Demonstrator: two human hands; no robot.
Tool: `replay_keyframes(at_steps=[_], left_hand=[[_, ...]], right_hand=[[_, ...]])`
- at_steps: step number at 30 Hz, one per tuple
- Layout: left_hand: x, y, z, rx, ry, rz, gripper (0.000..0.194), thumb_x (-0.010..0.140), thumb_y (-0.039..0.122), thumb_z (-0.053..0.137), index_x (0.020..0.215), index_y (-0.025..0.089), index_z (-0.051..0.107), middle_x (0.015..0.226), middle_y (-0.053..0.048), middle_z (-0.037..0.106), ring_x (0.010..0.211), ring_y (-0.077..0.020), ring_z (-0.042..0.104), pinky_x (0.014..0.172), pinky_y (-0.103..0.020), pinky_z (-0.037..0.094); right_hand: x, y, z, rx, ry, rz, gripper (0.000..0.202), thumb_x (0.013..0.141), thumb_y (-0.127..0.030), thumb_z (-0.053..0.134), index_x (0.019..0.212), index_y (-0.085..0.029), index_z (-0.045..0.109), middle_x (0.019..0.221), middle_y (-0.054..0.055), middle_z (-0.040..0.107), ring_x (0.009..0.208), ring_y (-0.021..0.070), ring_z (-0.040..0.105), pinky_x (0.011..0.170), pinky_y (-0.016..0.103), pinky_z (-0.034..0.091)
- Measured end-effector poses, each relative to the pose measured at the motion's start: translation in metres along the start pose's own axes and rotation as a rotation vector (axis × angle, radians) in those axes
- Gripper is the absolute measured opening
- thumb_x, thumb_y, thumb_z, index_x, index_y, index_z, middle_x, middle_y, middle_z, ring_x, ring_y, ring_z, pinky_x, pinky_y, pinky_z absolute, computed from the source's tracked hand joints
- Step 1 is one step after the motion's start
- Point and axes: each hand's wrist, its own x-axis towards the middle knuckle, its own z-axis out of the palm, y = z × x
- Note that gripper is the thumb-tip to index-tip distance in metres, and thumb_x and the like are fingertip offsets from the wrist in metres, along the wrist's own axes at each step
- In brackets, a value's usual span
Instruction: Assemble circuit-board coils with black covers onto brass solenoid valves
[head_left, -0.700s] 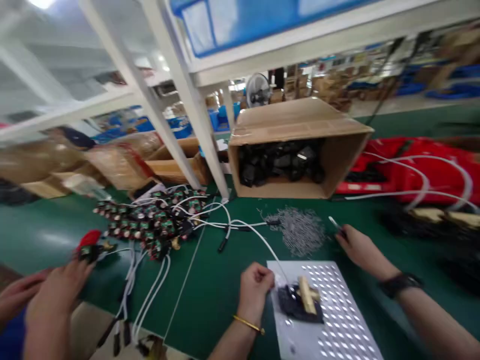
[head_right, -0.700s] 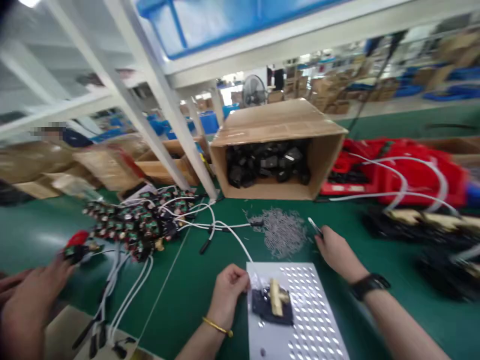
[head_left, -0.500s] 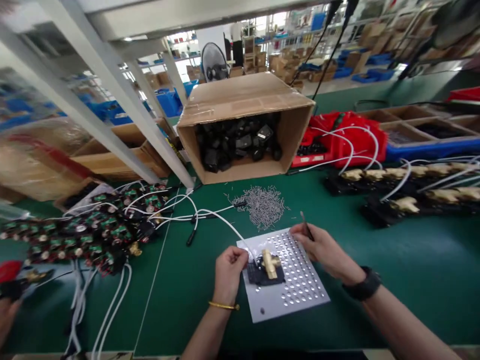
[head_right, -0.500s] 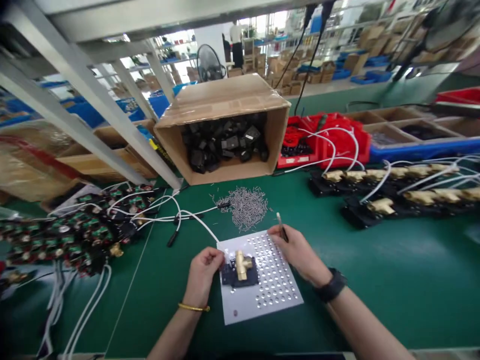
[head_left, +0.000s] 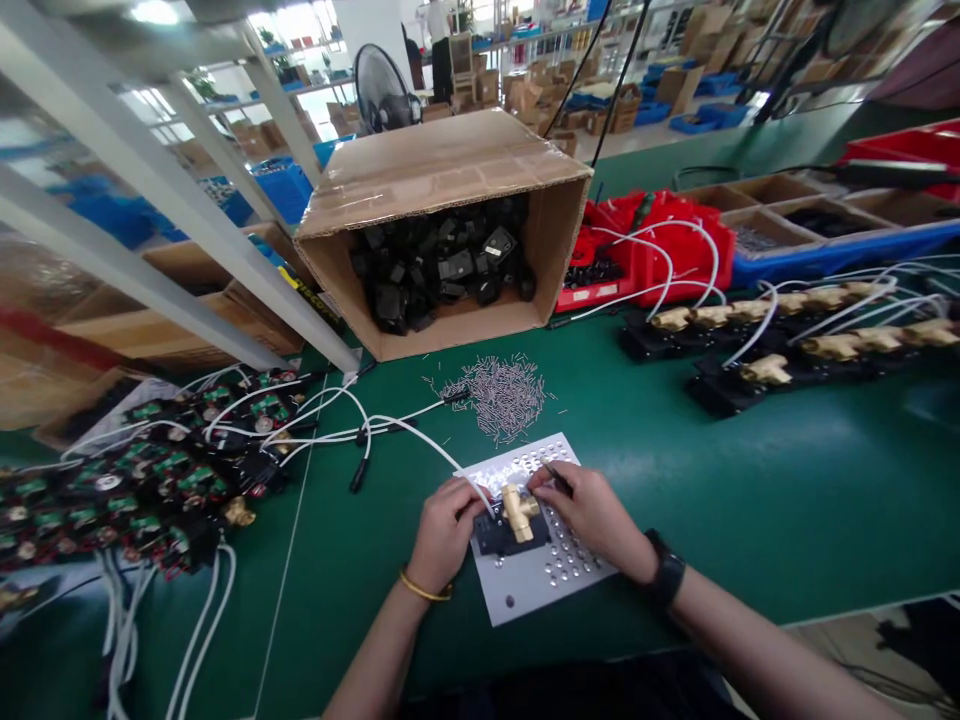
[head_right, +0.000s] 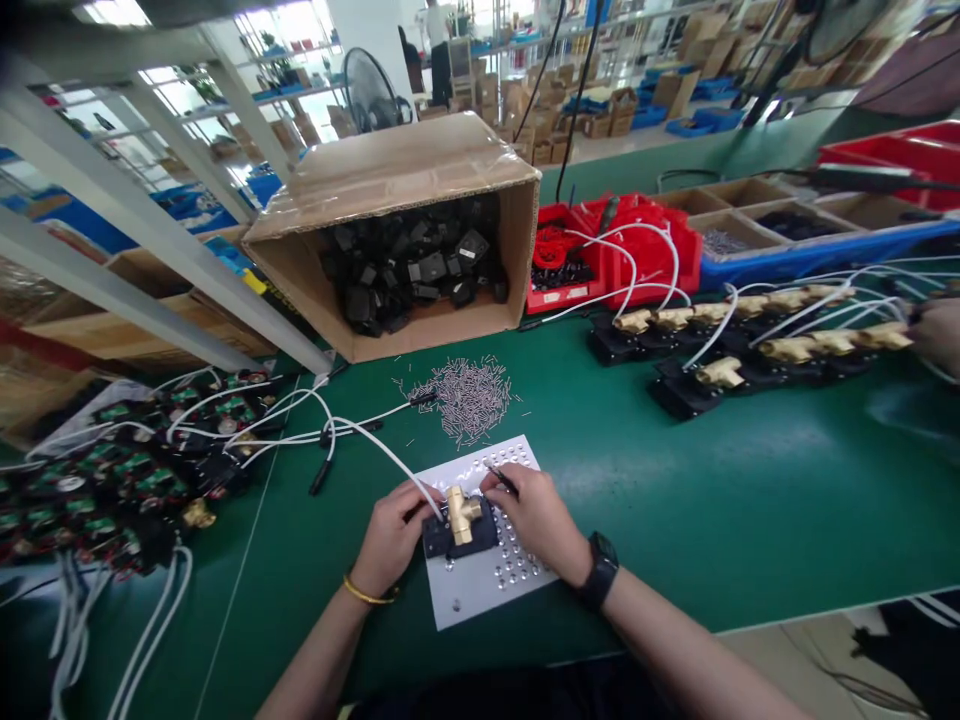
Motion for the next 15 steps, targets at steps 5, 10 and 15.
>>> replay_keyframes(at_steps=[5, 10, 15], left_hand=[[0.001, -0.007, -0.007, 0.378, -0.086, 0.471, 0.026, 0.087, 0.015, 0.042, 0.092, 0.02, 0.066, 0.084, -0.008, 0.068, 0.083, -0.0201, 0.061, 0.08, -0.036, 0.048], [-0.001, -0.018, -0.008, 0.319, -0.029, 0.602, 0.023, 0.087, 0.011, 0.043, 0.093, 0.018, 0.064, 0.083, -0.006, 0.069, 0.079, -0.016, 0.062, 0.075, -0.031, 0.049], [-0.005, -0.013, -0.006, 0.223, 0.026, 0.311, 0.013, 0.084, 0.015, 0.052, 0.082, 0.018, 0.064, 0.077, -0.004, 0.067, 0.074, -0.016, 0.061, 0.071, -0.029, 0.048]], right_hand=[[-0.003, 0.018, 0.003, -0.139, -0.032, -0.348, 0.027, 0.081, -0.008, 0.045, 0.093, -0.019, 0.067, 0.092, 0.006, 0.069, 0.086, 0.0195, 0.064, 0.078, 0.035, 0.051], [-0.009, 0.037, 0.004, -0.213, -0.008, -0.537, 0.044, 0.075, 0.0, 0.04, 0.106, -0.019, 0.065, 0.109, 0.006, 0.067, 0.098, 0.0171, 0.063, 0.087, 0.034, 0.052], [-0.004, 0.027, -0.014, -0.305, -0.058, -0.367, 0.042, 0.077, -0.005, 0.042, 0.108, -0.022, 0.065, 0.107, 0.003, 0.067, 0.097, 0.0169, 0.063, 0.085, 0.03, 0.052]])
